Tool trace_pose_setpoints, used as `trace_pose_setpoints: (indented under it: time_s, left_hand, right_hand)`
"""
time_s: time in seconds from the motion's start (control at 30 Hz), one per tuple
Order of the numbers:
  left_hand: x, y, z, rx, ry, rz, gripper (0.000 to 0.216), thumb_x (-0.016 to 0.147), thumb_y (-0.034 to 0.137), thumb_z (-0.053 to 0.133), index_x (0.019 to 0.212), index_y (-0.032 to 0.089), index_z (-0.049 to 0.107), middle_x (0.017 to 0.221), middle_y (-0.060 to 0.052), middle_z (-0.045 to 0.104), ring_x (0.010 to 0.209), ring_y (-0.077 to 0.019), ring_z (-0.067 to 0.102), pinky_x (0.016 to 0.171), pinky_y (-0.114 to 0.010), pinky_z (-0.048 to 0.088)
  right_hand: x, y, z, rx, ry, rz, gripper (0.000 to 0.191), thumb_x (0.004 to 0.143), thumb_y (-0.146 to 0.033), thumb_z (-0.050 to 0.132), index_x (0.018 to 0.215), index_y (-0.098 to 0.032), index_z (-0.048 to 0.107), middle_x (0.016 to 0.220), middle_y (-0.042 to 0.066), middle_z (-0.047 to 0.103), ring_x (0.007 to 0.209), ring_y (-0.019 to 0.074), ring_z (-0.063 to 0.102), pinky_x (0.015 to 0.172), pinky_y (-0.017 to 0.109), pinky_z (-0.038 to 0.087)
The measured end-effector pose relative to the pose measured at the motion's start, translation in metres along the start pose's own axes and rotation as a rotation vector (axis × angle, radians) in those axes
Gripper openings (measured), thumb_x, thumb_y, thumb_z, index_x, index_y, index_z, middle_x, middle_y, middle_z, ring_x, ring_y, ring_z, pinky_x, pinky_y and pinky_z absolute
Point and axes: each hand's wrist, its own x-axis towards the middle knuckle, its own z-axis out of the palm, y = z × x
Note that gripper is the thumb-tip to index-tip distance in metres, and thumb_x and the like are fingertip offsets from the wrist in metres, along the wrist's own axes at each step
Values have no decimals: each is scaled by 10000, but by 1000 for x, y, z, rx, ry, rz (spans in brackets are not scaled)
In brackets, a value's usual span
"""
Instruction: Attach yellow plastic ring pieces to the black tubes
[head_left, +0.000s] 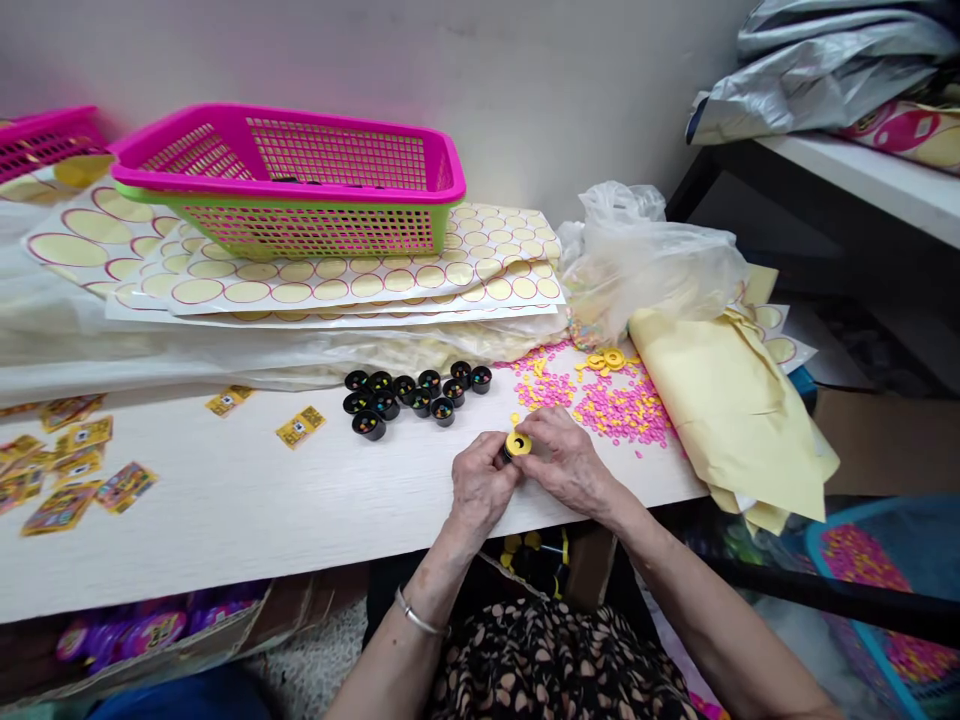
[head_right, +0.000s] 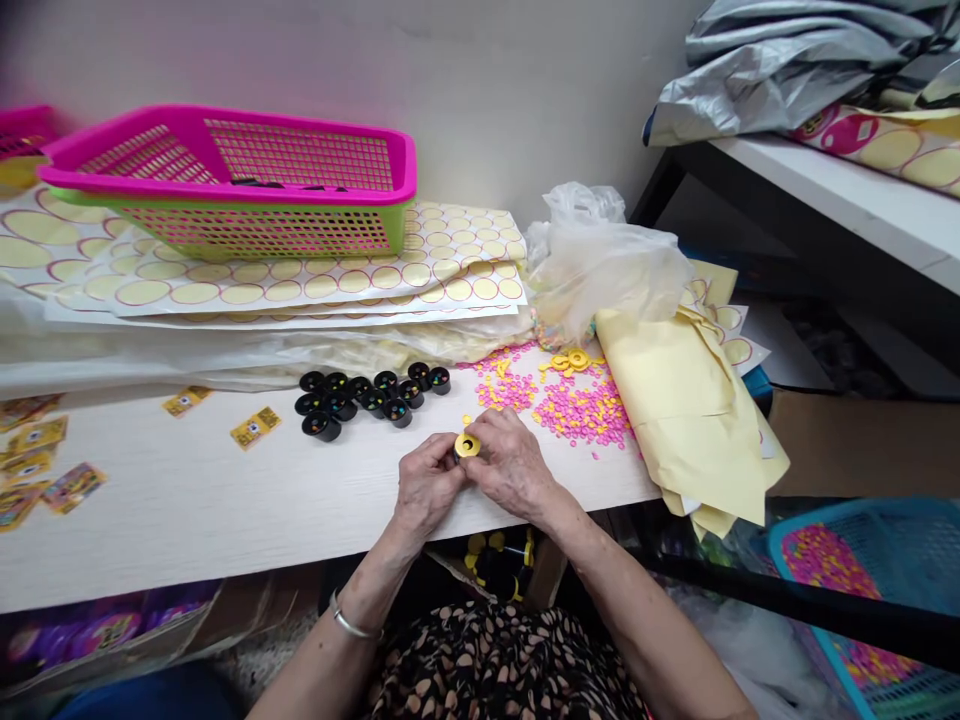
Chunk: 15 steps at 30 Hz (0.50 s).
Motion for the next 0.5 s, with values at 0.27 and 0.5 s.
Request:
trace_pose_setpoints:
  time_s: [0.27,0.5]
  left_hand:
    - [0,0,-9,-162,8,-52,283,633,104,546,879,164,672,820,-20,632,609,-88,511,543,-202,400]
    - [7,9,-10,-509,-64,-350,348,734,416,593,862,108,692,604,-16,596,438,-62,440,396,-189,310]
  right_hand:
    - [2,-2,-1,-29,-43,-22,102,754,-150,597,827,-201,648,862,37,582,829,184,499,739,329,420]
    - [-5,3,12,299,71,85,121,742,-134,616,838,-191,661,804,9,550,720,124,510,669,262,420]
